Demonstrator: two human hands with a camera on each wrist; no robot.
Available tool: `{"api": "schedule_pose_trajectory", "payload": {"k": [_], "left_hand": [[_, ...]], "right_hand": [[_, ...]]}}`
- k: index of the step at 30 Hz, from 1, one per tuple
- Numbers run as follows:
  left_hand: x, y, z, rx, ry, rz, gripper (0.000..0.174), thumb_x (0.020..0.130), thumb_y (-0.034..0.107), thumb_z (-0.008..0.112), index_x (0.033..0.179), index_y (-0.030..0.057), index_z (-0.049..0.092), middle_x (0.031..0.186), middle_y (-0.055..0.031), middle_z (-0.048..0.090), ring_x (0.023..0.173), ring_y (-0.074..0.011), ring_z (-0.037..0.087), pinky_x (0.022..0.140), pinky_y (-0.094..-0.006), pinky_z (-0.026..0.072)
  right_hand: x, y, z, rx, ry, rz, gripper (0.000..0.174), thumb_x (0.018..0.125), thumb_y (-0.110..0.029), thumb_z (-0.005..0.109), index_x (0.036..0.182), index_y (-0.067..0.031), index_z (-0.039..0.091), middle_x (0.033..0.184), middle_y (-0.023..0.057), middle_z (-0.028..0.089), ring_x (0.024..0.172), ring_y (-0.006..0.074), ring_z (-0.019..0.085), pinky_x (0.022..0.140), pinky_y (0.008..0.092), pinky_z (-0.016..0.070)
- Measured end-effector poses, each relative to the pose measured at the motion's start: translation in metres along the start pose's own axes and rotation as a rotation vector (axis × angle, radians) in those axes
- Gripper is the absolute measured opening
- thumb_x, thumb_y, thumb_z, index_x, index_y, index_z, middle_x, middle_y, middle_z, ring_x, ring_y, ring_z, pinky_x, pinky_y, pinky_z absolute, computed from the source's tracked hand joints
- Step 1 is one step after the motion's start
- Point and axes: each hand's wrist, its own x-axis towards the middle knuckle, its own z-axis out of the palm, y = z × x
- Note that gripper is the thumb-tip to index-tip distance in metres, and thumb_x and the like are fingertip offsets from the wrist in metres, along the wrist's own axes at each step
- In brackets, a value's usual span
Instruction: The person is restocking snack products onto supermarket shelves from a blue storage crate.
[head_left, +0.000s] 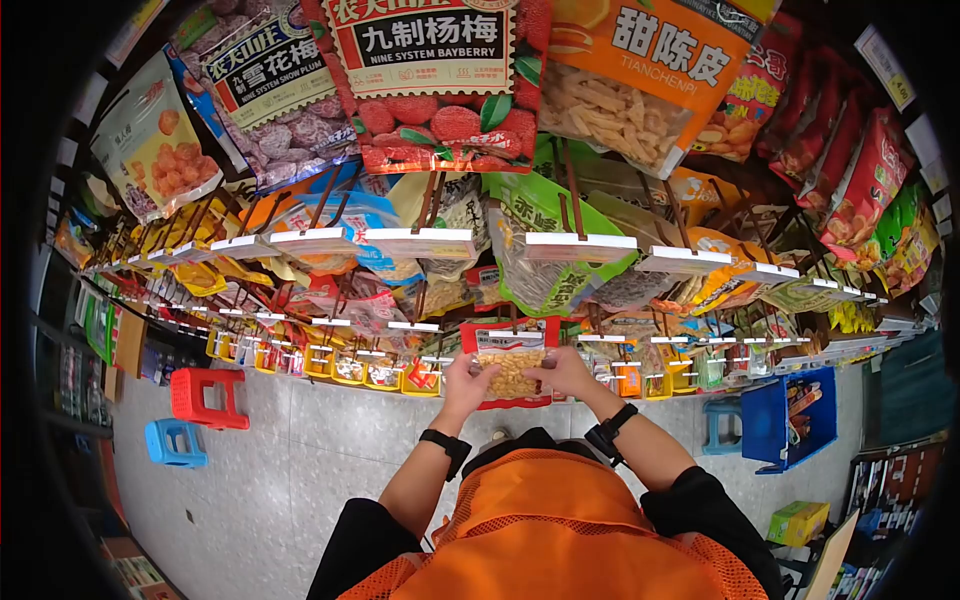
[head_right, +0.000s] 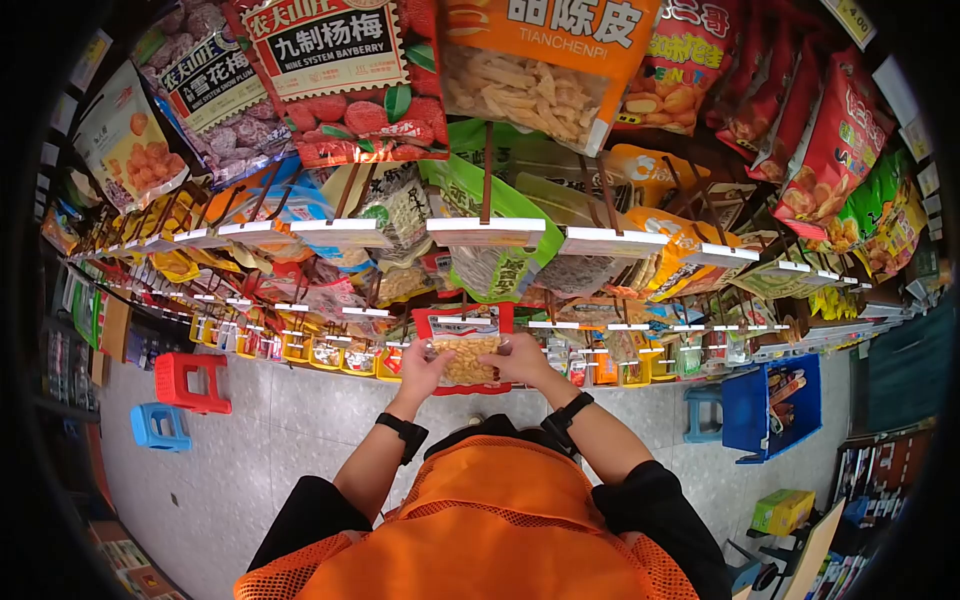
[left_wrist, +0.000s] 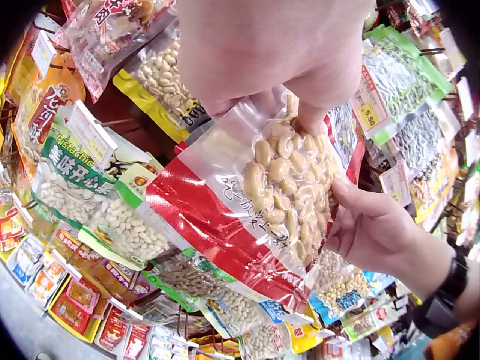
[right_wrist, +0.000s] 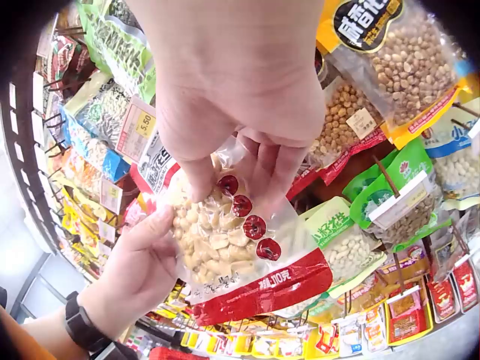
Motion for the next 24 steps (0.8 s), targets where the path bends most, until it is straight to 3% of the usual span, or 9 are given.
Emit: {"api": "schedule_pose_trajectory", "payload": {"k": [5, 8, 11, 14, 17, 18, 19, 22, 24], "left_hand": [[0.001, 0.004, 0.003, -0.062, -0.014, 0.000, 0.030, 0.087, 0.000, 0.074, 0.113, -0.0007, 0.060, 0.103, -0.0087, 0.072, 0.090, -0.0146, 0.069, 0.079, -0.0301, 0.0559], [0.008, 0.003, 0.002, -0.095, -0.001, 0.008, 0.028, 0.086, 0.002, 0.076, 0.110, -0.0001, 0.062, 0.100, -0.0081, 0.073, 0.086, -0.0131, 0.069, 0.077, -0.0289, 0.0552], [0.021, 0.010, 0.002, 0.024, 0.040, 0.031, 0.027, 0.086, 0.008, 0.078, 0.107, 0.0005, 0.063, 0.092, -0.0055, 0.072, 0.078, -0.0107, 0.065, 0.071, -0.0271, 0.0526], [0.035, 0.001, 0.001, 0.126, 0.021, 0.032, 0.029, 0.086, 0.017, 0.080, 0.102, 0.0005, 0.063, 0.079, -0.0013, 0.066, 0.069, -0.0087, 0.057, 0.065, -0.0264, 0.0476], [0.036, 0.009, 0.004, 0.201, 0.051, 0.022, 0.029, 0.087, 0.019, 0.079, 0.101, -0.0006, 0.063, 0.080, -0.0038, 0.067, 0.073, -0.0108, 0.062, 0.068, -0.0272, 0.0498], [0.037, 0.006, 0.002, 0.268, 0.048, -0.003, 0.032, 0.088, 0.019, 0.076, 0.112, 0.0012, 0.065, 0.097, -0.0099, 0.073, 0.087, -0.0185, 0.068, 0.077, -0.0327, 0.0531], [0.039, -0.006, 0.001, 0.277, 0.040, 0.001, 0.032, 0.088, 0.019, 0.076, 0.112, 0.0012, 0.065, 0.097, -0.0099, 0.073, 0.087, -0.0185, 0.068, 0.077, -0.0327, 0.0531], [0.036, -0.019, -0.001, 0.137, 0.107, -0.040, 0.047, 0.089, 0.017, 0.074, 0.130, 0.0021, 0.054, 0.117, -0.0144, 0.068, 0.103, -0.0233, 0.066, 0.085, -0.0349, 0.0528], [0.035, -0.045, -0.003, 0.177, 0.158, 0.043, 0.048, 0.089, 0.015, 0.073, 0.130, 0.0023, 0.053, 0.118, -0.0148, 0.067, 0.105, -0.0244, 0.065, 0.087, -0.0353, 0.0521]], "right_hand": [[0.008, 0.019, 0.005, 0.095, 0.029, -0.084, 0.030, 0.085, -0.020, 0.079, 0.105, 0.0012, 0.071, 0.086, 0.0114, 0.075, 0.069, 0.0128, 0.068, 0.061, 0.0320, 0.0531], [0.015, 0.014, 0.004, 0.021, 0.033, -0.037, 0.033, 0.085, -0.026, 0.079, 0.103, 0.0018, 0.071, 0.083, 0.0115, 0.075, 0.066, 0.0145, 0.067, 0.061, 0.0315, 0.0529], [0.037, 0.028, 0.003, -0.153, 0.086, -0.008, 0.032, 0.086, -0.026, 0.079, 0.093, 0.0037, 0.070, 0.071, 0.0068, 0.069, 0.062, 0.0099, 0.061, 0.058, 0.0297, 0.0506], [0.044, 0.032, 0.003, -0.018, 0.114, 0.087, 0.040, 0.086, -0.030, 0.079, 0.101, 0.0049, 0.068, 0.083, 0.0113, 0.073, 0.073, 0.0148, 0.069, 0.070, 0.0310, 0.0561], [0.062, 0.067, -0.002, -0.095, 0.206, -0.057, 0.046, 0.087, -0.035, 0.077, 0.109, 0.0047, 0.067, 0.096, 0.0140, 0.074, 0.087, 0.0192, 0.072, 0.081, 0.0323, 0.0570], [0.068, 0.093, 0.000, -0.169, 0.295, -0.059, 0.047, 0.088, -0.035, 0.077, 0.111, 0.0045, 0.067, 0.100, 0.0144, 0.074, 0.092, 0.0200, 0.072, 0.083, 0.0323, 0.0562], [0.063, 0.085, 0.000, -0.240, 0.387, -0.057, 0.048, 0.088, -0.036, 0.076, 0.113, 0.0043, 0.067, 0.105, 0.0147, 0.074, 0.097, 0.0207, 0.072, 0.086, 0.0322, 0.0554], [0.036, 0.088, -0.017, -0.187, 0.280, -0.066, 0.041, 0.088, -0.032, 0.075, 0.108, 0.0031, 0.070, 0.098, 0.0125, 0.076, 0.092, 0.0191, 0.073, 0.081, 0.0314, 0.0558], [0.017, 0.100, -0.023, -0.122, 0.173, -0.090, 0.032, 0.088, -0.028, 0.074, 0.102, 0.0003, 0.073, 0.091, 0.0106, 0.076, 0.084, 0.0172, 0.073, 0.076, 0.0307, 0.0561]]}}
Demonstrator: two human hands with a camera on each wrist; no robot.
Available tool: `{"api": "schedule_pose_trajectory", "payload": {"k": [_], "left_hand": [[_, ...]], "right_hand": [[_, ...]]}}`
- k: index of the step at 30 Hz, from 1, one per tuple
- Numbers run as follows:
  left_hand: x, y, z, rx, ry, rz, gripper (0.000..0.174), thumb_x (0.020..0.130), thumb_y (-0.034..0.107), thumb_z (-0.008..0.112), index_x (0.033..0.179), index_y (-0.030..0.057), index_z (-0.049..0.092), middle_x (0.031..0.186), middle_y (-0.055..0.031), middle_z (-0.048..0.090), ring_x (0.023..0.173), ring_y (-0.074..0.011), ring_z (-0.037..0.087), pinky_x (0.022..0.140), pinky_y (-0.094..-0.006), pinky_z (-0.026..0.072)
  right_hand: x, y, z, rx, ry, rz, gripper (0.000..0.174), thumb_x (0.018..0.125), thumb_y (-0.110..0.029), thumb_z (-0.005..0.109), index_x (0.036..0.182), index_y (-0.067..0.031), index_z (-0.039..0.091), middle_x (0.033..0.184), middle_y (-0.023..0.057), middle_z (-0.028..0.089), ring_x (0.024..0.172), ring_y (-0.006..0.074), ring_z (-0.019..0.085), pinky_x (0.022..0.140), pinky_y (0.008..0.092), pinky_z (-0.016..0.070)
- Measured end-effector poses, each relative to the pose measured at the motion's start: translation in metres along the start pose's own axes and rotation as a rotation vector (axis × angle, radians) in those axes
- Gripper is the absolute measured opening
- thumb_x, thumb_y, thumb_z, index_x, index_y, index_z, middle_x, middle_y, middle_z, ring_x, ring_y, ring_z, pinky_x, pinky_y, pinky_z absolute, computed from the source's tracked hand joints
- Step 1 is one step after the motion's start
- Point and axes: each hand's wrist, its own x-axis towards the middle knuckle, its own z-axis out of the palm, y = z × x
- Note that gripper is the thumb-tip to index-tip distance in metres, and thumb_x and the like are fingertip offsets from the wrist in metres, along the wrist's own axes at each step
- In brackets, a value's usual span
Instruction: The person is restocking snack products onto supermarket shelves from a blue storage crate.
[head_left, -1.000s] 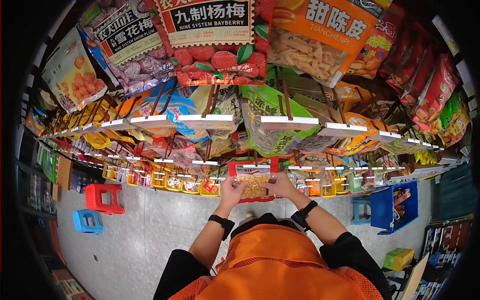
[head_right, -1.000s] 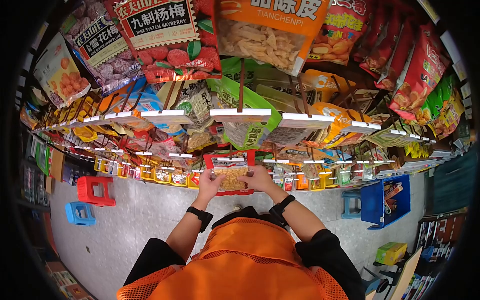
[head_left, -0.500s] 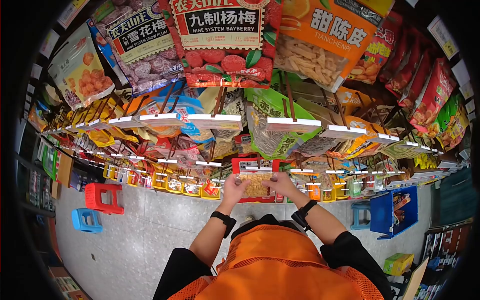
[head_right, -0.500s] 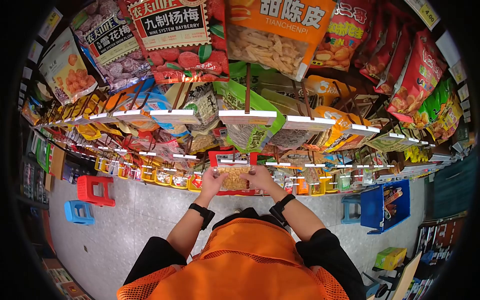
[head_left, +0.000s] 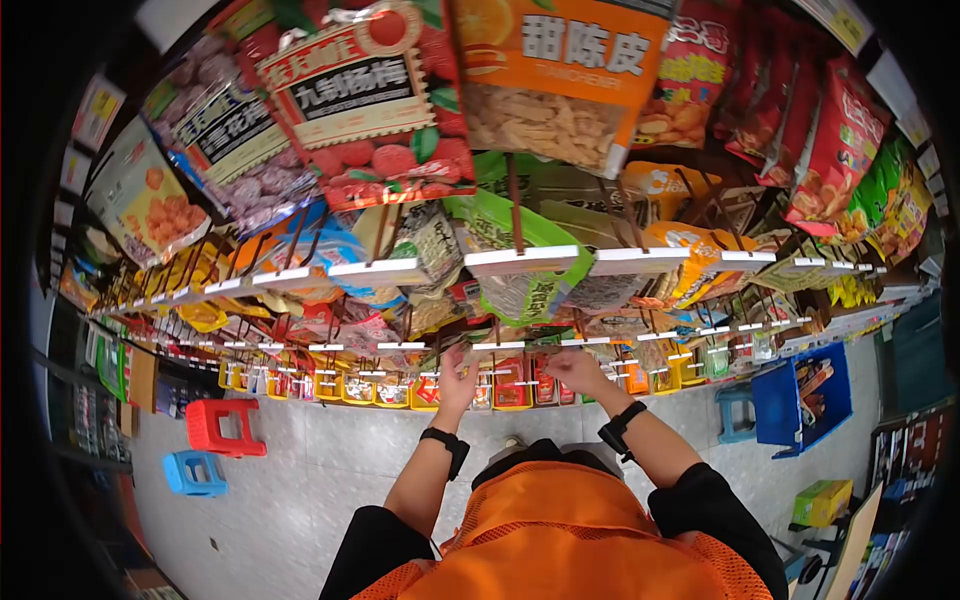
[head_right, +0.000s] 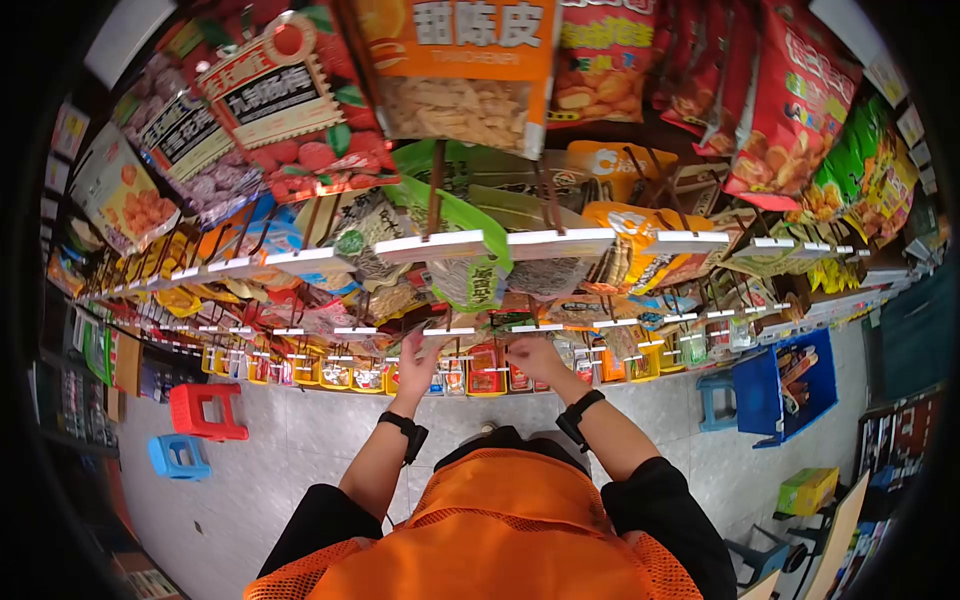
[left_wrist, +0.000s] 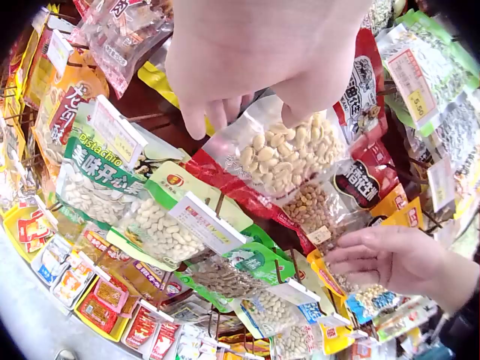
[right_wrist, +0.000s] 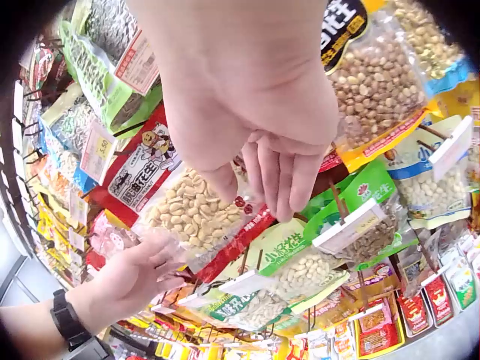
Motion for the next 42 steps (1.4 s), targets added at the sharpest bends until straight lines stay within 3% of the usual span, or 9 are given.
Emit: {"api": "schedule_pose_trajectory", "payload": {"k": [6, 9, 12, 16, 25, 28, 31, 37, 42], "left_hand": [[-0.028, -0.050, -0.011, 0.166, 0.158, 0.111, 0.033, 0.087, 0.007, 0.068, 0.117, 0.0025, 0.056, 0.106, -0.0124, 0.065, 0.094, -0.0207, 0.064, 0.083, -0.0339, 0.0518], [-0.048, -0.063, 0.006, 0.117, 0.073, -0.142, 0.018, 0.087, 0.005, 0.067, 0.103, 0.0027, 0.059, 0.092, -0.0091, 0.066, 0.082, -0.0156, 0.063, 0.073, -0.0308, 0.0519], [-0.072, -0.043, 0.032, 0.077, -0.348, -0.235, 0.007, 0.089, 0.009, 0.066, 0.090, 0.0030, 0.063, 0.075, -0.0062, 0.066, 0.070, -0.0145, 0.064, 0.065, -0.0304, 0.0518], [-0.102, 0.006, 0.096, 0.344, -0.670, -0.072, 0.017, 0.089, 0.018, 0.068, 0.100, 0.0047, 0.066, 0.078, -0.0084, 0.069, 0.070, -0.0183, 0.066, 0.067, -0.0314, 0.0528], [-0.180, 0.089, 0.345, 0.369, -0.879, 0.062, 0.015, 0.092, 0.014, 0.067, 0.102, 0.0036, 0.064, 0.079, -0.0048, 0.068, 0.070, -0.0122, 0.064, 0.064, -0.0281, 0.0506], [-0.223, 0.148, 0.425, 0.606, -1.052, 0.188, 0.028, 0.089, 0.026, 0.069, 0.109, 0.0071, 0.065, 0.083, -0.0091, 0.070, 0.076, -0.0252, 0.069, 0.070, -0.0371, 0.0537], [-0.255, 0.184, 0.487, 0.708, -1.209, 0.251, 0.033, 0.089, 0.030, 0.068, 0.113, 0.0079, 0.064, 0.086, -0.0092, 0.071, 0.080, -0.0270, 0.069, 0.072, -0.0391, 0.0541], [-0.284, 0.199, 0.570, 0.816, -1.456, 0.296, 0.036, 0.089, 0.030, 0.068, 0.116, 0.0063, 0.063, 0.087, -0.0106, 0.072, 0.084, -0.0294, 0.070, 0.075, -0.0401, 0.0540], [-0.293, 0.188, 0.627, 0.945, -1.585, 0.452, 0.036, 0.089, 0.031, 0.069, 0.114, 0.0059, 0.063, 0.089, -0.0119, 0.072, 0.087, -0.0325, 0.069, 0.076, -0.0430, 0.0539]], "right_hand": [[-0.066, 0.030, -0.033, -0.029, -0.065, 0.070, 0.029, 0.088, -0.028, 0.074, 0.099, -0.0012, 0.073, 0.082, 0.0104, 0.074, 0.075, 0.0169, 0.072, 0.071, 0.0305, 0.0557], [-0.092, 0.061, -0.060, -0.019, -0.048, 0.111, 0.026, 0.089, -0.024, 0.074, 0.098, -0.0002, 0.073, 0.081, 0.0096, 0.074, 0.073, 0.0155, 0.071, 0.068, 0.0311, 0.0560], [-0.098, 0.090, -0.071, 0.186, 0.004, 0.173, 0.022, 0.090, -0.020, 0.074, 0.099, 0.0004, 0.073, 0.086, 0.0089, 0.074, 0.074, 0.0142, 0.070, 0.068, 0.0311, 0.0557], [-0.131, 0.129, -0.123, 0.159, 0.022, 0.127, 0.021, 0.089, -0.020, 0.074, 0.098, -0.0009, 0.073, 0.085, 0.0082, 0.074, 0.076, 0.0136, 0.069, 0.070, 0.0305, 0.0554], [-0.319, 0.250, -0.271, -0.013, 0.301, 0.230, 0.023, 0.085, -0.026, 0.074, 0.094, -0.0049, 0.074, 0.085, 0.0116, 0.074, 0.076, 0.0227, 0.070, 0.073, 0.0349, 0.0553], [-0.387, 0.293, -0.298, 0.046, 0.378, 0.351, 0.025, 0.082, -0.029, 0.074, 0.091, -0.0061, 0.074, 0.083, 0.0120, 0.074, 0.076, 0.0261, 0.070, 0.073, 0.0372, 0.0553], [-0.448, 0.320, -0.320, 0.052, 0.467, 0.465, 0.026, 0.081, -0.030, 0.075, 0.091, -0.0064, 0.074, 0.082, 0.0115, 0.074, 0.075, 0.0260, 0.070, 0.071, 0.0370, 0.0552], [-0.520, 0.347, -0.344, 0.172, 0.637, 0.657, 0.024, 0.081, -0.028, 0.075, 0.090, -0.0063, 0.074, 0.079, 0.0112, 0.073, 0.072, 0.0241, 0.070, 0.070, 0.0365, 0.0550], [-0.518, 0.348, -0.385, 0.235, 0.788, 0.601, 0.024, 0.083, -0.026, 0.072, 0.093, -0.0045, 0.073, 0.081, 0.0117, 0.073, 0.076, 0.0263, 0.070, 0.072, 0.0378, 0.0550]]}}
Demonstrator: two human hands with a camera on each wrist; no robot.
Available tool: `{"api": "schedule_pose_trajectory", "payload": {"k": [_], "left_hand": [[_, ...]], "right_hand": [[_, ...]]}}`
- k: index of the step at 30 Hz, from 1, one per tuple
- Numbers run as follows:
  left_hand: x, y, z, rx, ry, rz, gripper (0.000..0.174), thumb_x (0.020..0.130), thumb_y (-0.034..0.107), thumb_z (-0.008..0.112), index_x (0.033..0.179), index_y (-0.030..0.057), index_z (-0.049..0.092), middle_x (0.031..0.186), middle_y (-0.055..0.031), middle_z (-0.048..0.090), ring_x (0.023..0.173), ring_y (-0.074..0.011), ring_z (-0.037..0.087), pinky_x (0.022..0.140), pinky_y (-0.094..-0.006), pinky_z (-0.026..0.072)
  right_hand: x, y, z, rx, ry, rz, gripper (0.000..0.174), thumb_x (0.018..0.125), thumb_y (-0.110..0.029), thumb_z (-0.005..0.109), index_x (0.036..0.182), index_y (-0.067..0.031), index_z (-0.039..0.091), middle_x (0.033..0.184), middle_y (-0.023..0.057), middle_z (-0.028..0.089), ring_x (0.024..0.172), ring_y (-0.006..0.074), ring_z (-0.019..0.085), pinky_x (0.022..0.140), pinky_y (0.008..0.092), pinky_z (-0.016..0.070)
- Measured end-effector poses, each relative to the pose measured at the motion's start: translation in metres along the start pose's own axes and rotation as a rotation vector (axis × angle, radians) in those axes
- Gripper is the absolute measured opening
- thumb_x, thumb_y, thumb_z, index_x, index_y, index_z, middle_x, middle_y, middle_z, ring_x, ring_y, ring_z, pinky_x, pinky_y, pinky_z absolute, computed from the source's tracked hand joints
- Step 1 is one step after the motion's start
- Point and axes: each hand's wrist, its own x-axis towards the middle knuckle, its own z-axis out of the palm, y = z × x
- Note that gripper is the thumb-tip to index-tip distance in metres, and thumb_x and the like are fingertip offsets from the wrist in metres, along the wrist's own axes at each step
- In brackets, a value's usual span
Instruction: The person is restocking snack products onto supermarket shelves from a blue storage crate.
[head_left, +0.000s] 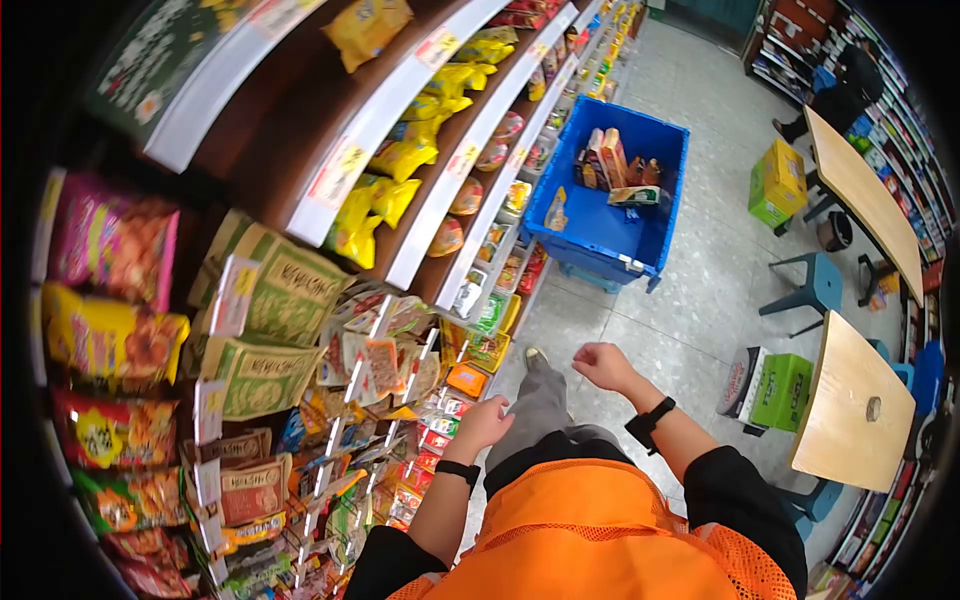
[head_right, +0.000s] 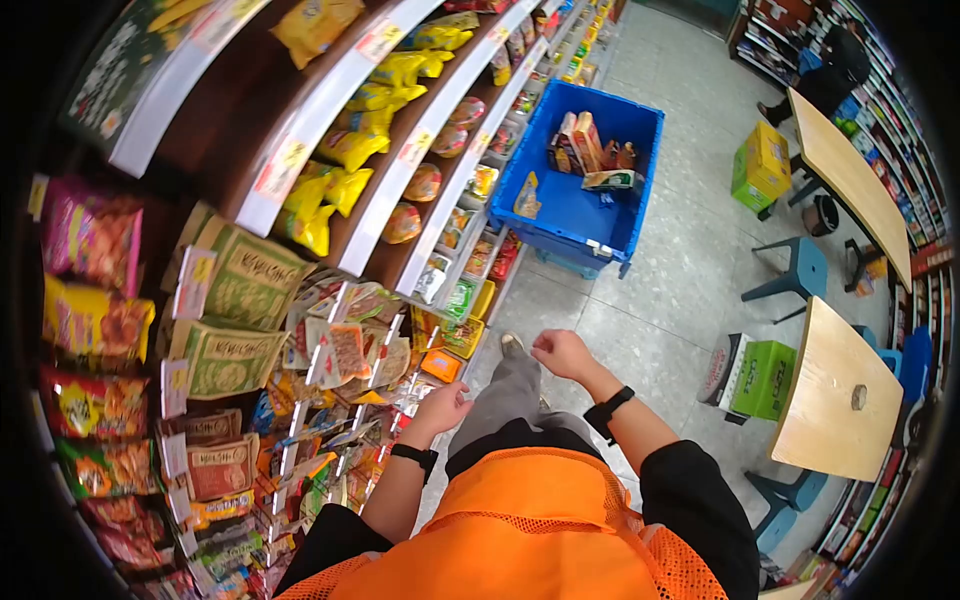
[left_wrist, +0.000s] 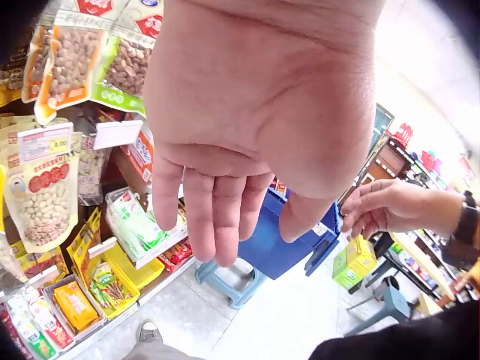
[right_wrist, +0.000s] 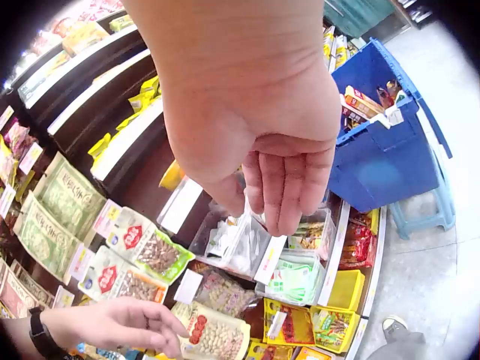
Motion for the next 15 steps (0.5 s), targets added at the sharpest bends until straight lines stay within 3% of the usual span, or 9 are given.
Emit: {"api": "schedule_pose_trajectory", "payload": {"k": [3, 9, 15], "left_hand": [[0.038, 0.010, -0.004, 0.000, -0.057, 0.041, 0.037, 0.088, 0.031, 0.069, 0.115, 0.0058, 0.063, 0.091, -0.0123, 0.073, 0.089, -0.0339, 0.069, 0.078, -0.0436, 0.0540], [0.106, 0.022, -0.038, -0.087, 0.056, 0.100, 0.039, 0.088, 0.031, 0.070, 0.116, 0.0041, 0.063, 0.096, -0.0149, 0.073, 0.092, -0.0354, 0.069, 0.079, -0.0448, 0.0537], [0.148, 0.045, -0.084, 0.000, -0.041, 0.090, 0.039, 0.088, 0.030, 0.069, 0.117, 0.0043, 0.064, 0.100, -0.0154, 0.072, 0.096, -0.0358, 0.068, 0.083, -0.0449, 0.0529]], "right_hand": [[0.033, -0.005, -0.023, 0.010, 0.033, -0.013, 0.024, 0.083, -0.026, 0.070, 0.095, -0.0049, 0.072, 0.082, 0.0127, 0.073, 0.077, 0.0300, 0.070, 0.073, 0.0405, 0.0549], [0.110, -0.005, -0.081, -0.086, 0.078, -0.005, 0.025, 0.081, -0.015, 0.062, 0.102, -0.0053, 0.071, 0.085, 0.0129, 0.073, 0.083, 0.0324, 0.070, 0.076, 0.0428, 0.0549], [0.182, -0.023, -0.130, -0.267, 0.217, -0.068, 0.031, 0.080, -0.010, 0.056, 0.107, -0.0066, 0.071, 0.087, 0.0152, 0.073, 0.087, 0.0360, 0.069, 0.081, 0.0467, 0.0538]]}}
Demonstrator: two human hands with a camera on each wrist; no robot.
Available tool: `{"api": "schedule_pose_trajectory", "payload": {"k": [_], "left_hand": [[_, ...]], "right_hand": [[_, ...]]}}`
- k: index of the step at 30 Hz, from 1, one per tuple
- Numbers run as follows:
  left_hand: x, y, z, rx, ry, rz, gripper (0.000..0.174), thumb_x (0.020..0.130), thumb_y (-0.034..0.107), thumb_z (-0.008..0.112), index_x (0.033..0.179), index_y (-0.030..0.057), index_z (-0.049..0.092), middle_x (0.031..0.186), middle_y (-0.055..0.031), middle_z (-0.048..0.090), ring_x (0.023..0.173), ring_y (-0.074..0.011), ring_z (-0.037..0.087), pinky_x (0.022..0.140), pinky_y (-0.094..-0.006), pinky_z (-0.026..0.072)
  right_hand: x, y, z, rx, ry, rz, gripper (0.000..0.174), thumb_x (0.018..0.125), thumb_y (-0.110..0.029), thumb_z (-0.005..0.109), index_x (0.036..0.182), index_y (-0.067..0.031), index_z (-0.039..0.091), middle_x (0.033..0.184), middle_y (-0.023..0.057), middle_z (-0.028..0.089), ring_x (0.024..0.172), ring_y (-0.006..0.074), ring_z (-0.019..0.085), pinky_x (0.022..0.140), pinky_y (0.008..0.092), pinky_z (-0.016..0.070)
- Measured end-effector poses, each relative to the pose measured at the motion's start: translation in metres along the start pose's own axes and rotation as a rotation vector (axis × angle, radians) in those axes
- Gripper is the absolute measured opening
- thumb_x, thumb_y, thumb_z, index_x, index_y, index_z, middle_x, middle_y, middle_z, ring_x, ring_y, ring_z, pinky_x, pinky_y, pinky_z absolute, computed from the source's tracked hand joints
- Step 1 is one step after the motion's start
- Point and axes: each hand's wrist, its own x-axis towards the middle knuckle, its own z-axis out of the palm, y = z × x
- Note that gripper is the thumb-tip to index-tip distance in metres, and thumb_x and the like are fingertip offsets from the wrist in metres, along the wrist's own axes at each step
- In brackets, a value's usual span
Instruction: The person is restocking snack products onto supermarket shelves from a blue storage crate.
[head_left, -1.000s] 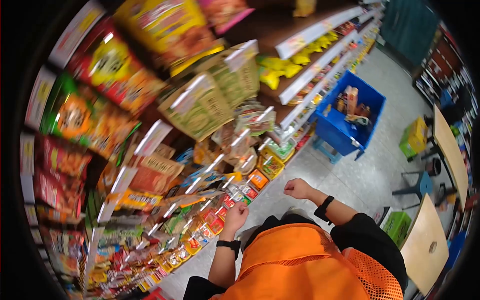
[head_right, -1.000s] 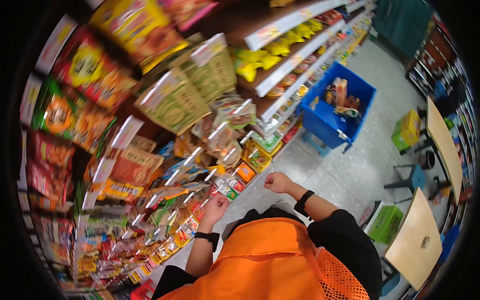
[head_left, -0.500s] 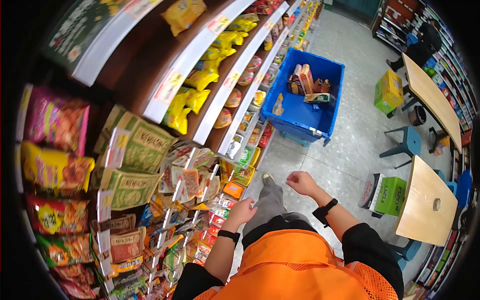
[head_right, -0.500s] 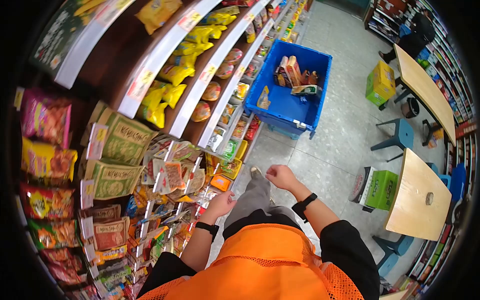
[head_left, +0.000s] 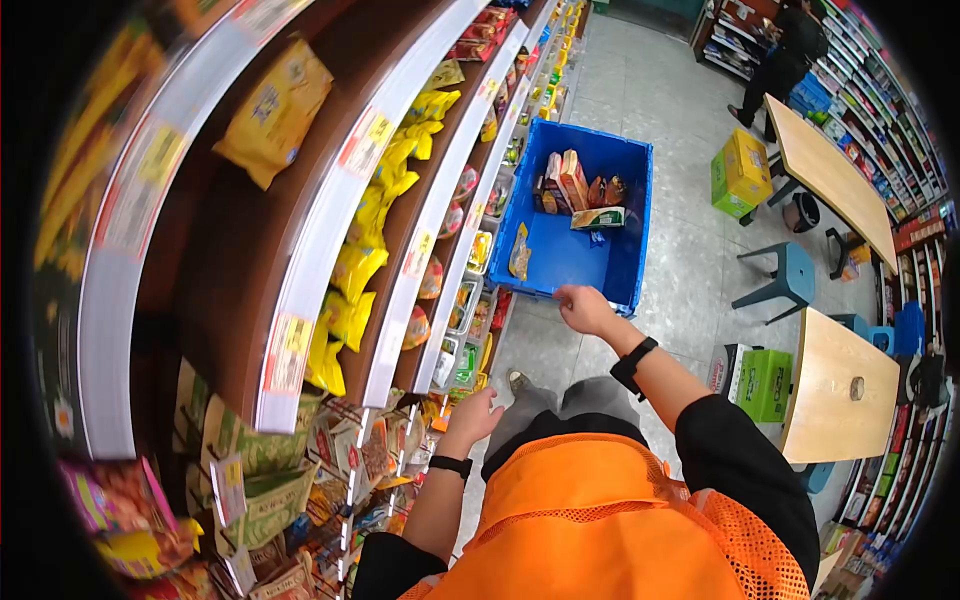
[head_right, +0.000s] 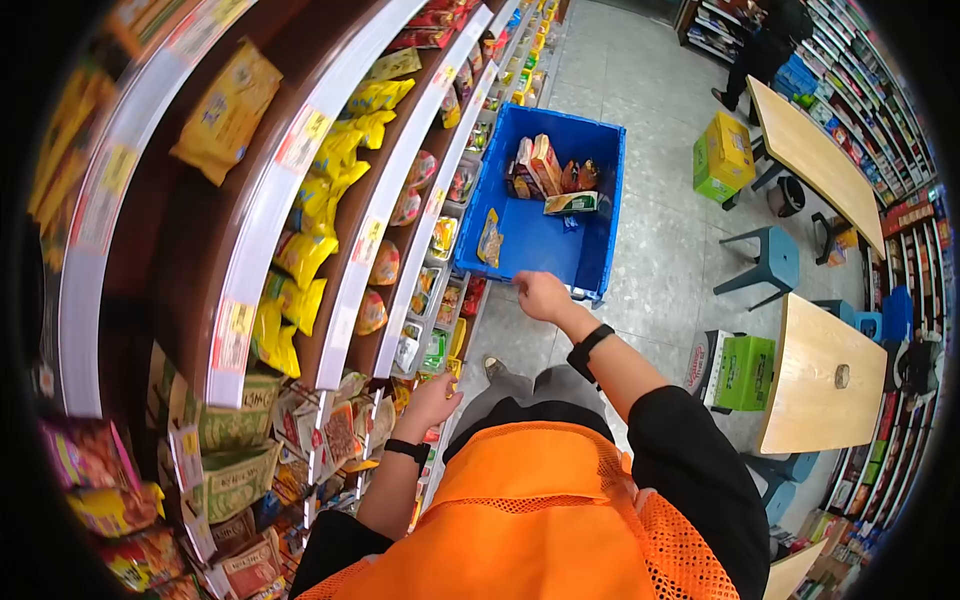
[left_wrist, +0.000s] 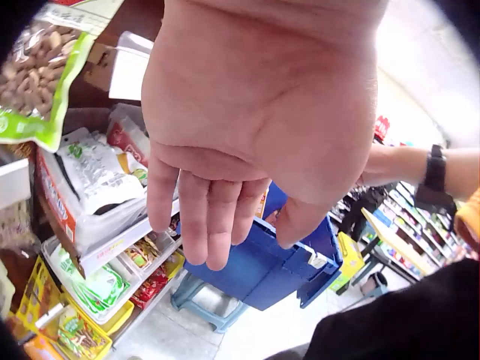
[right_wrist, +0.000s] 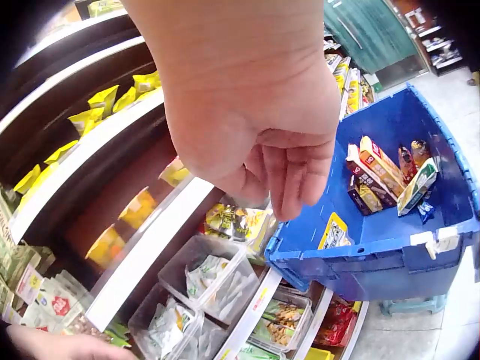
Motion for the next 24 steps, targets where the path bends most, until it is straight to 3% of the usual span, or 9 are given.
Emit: {"api": "schedule_pose_trajectory", "payload": {"k": [2, 5, 7, 8, 10, 16, 19, 23, 24], "left_hand": [[0.010, 0.006, -0.008, 0.203, -0.049, 0.059, 0.040, 0.087, 0.029, 0.069, 0.117, 0.0028, 0.063, 0.100, -0.0170, 0.072, 0.097, -0.0358, 0.068, 0.083, -0.0454, 0.0530], [0.023, 0.011, -0.008, 0.092, -0.027, 0.085, 0.039, 0.087, 0.031, 0.070, 0.115, 0.0030, 0.063, 0.103, -0.0159, 0.072, 0.095, -0.0358, 0.068, 0.083, -0.0450, 0.0536], [0.030, 0.015, -0.005, 0.081, -0.019, 0.032, 0.039, 0.087, 0.030, 0.070, 0.115, 0.0031, 0.063, 0.102, -0.0160, 0.072, 0.095, -0.0359, 0.068, 0.082, -0.0449, 0.0536], [0.029, 0.017, -0.001, 0.071, -0.009, -0.018, 0.039, 0.087, 0.030, 0.070, 0.115, 0.0031, 0.063, 0.102, -0.0160, 0.071, 0.094, -0.0359, 0.068, 0.082, -0.0448, 0.0536], [0.027, 0.021, 0.006, 0.094, 0.038, -0.033, 0.039, 0.087, 0.029, 0.070, 0.116, 0.0035, 0.062, 0.098, -0.0146, 0.071, 0.091, -0.0346, 0.069, 0.080, -0.0439, 0.0541], [-0.002, 0.033, 0.051, -0.118, 0.120, -0.455, 0.039, 0.087, 0.031, 0.069, 0.117, 0.0079, 0.063, 0.101, -0.0127, 0.072, 0.094, -0.0333, 0.069, 0.081, -0.0444, 0.0546], [-0.017, 0.051, 0.078, -0.095, 0.083, -0.542, 0.042, 0.087, 0.033, 0.070, 0.120, 0.0079, 0.062, 0.102, -0.0126, 0.072, 0.094, -0.0328, 0.069, 0.081, -0.0444, 0.0547], [-0.020, 0.073, 0.103, -0.218, 0.078, -0.672, 0.042, 0.088, 0.032, 0.070, 0.119, 0.0063, 0.062, 0.098, -0.0121, 0.074, 0.090, -0.0310, 0.071, 0.080, -0.0423, 0.0558], [-0.018, 0.080, 0.106, -0.215, 0.114, -0.683, 0.041, 0.088, 0.032, 0.071, 0.118, 0.0052, 0.062, 0.094, -0.0116, 0.074, 0.089, -0.0302, 0.072, 0.079, -0.0413, 0.0565]], "right_hand": [[0.022, 0.007, -0.001, -0.040, -0.007, 0.037, 0.032, 0.081, -0.009, 0.055, 0.108, -0.0073, 0.071, 0.089, 0.0168, 0.073, 0.089, 0.0373, 0.069, 0.083, 0.0473, 0.0537], [0.060, 0.025, 0.005, -0.067, -0.117, 0.109, 0.035, 0.080, -0.009, 0.060, 0.114, -0.0074, 0.069, 0.099, 0.0151, 0.073, 0.093, 0.0354, 0.069, 0.084, 0.0435, 0.0545], [0.083, 0.042, 0.016, -0.234, -0.204, 0.061, 0.042, 0.081, -0.009, 0.061, 0.123, -0.0070, 0.063, 0.113, 0.0172, 0.070, 0.103, 0.0354, 0.066, 0.089, 0.0422, 0.0539], [0.095, 0.050, 0.023, -0.238, -0.225, 0.055, 0.042, 0.081, -0.009, 0.061, 0.123, -0.0070, 0.063, 0.113, 0.0172, 0.070, 0.103, 0.0354, 0.066, 0.089, 0.0422, 0.0539], [0.129, 0.067, 0.037, -0.463, -0.443, -0.069, 0.048, 0.085, -0.008, 0.059, 0.132, -0.0060, 0.056, 0.125, 0.0178, 0.065, 0.112, 0.0342, 0.064, 0.093, 0.0424, 0.0533], [0.200, 0.110, 0.084, -0.609, -0.636, -0.219, 0.046, 0.092, -0.009, 0.051, 0.138, -0.0064, 0.051, 0.122, 0.0149, 0.066, 0.111, 0.0291, 0.066, 0.089, 0.0407, 0.0550], [0.223, 0.123, 0.108, -0.678, -0.673, -0.409, 0.046, 0.095, -0.012, 0.049, 0.141, -0.0073, 0.048, 0.119, 0.0139, 0.068, 0.107, 0.0294, 0.068, 0.085, 0.0403, 0.0561], [0.245, 0.124, 0.130, -0.739, -0.746, -0.489, 0.050, 0.096, -0.014, 0.052, 0.145, -0.0079, 0.044, 0.119, 0.0119, 0.069, 0.107, 0.0302, 0.069, 0.086, 0.0394, 0.0557], [0.250, 0.132, 0.145, -0.707, -0.716, -0.468, 0.045, 0.098, -0.016, 0.047, 0.142, -0.0071, 0.046, 0.117, 0.0123, 0.070, 0.104, 0.0292, 0.070, 0.082, 0.0401, 0.0564]]}}
